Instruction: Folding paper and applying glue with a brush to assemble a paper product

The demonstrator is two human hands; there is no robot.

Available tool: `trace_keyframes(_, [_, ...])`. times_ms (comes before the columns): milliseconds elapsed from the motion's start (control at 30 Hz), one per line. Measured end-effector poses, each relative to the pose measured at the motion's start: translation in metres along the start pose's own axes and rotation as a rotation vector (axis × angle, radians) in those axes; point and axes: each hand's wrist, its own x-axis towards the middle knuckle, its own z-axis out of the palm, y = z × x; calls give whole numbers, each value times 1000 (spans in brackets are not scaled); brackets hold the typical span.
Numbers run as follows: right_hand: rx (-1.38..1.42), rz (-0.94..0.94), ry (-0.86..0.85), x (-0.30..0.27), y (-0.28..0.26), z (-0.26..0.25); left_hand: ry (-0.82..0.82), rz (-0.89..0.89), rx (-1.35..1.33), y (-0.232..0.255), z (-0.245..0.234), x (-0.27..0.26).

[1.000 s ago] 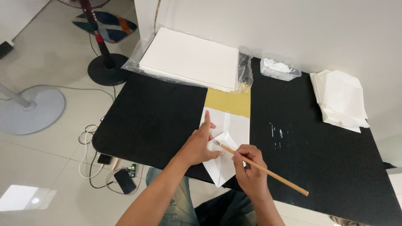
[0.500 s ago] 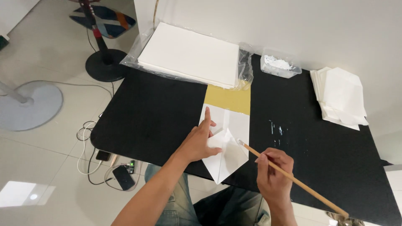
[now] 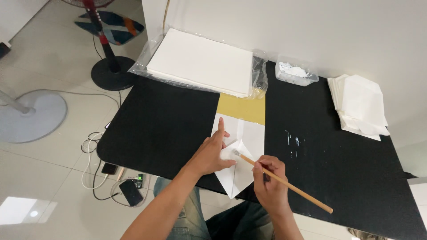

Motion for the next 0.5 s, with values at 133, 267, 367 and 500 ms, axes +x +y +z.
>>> trace_keyframes(133, [77, 17, -17, 4, -5, 8, 0, -34, -15, 5, -3, 0])
trace_keyframes(267, [82, 13, -25, 4, -2, 12, 14, -89, -39, 8, -4, 0])
trace_keyframes(367, [75, 33, 11, 0, 4, 16, 13, -93, -42, 6, -3, 3])
trace_keyframes(500, [117, 39, 11, 1, 1, 17, -1, -95, -46, 9, -5, 2])
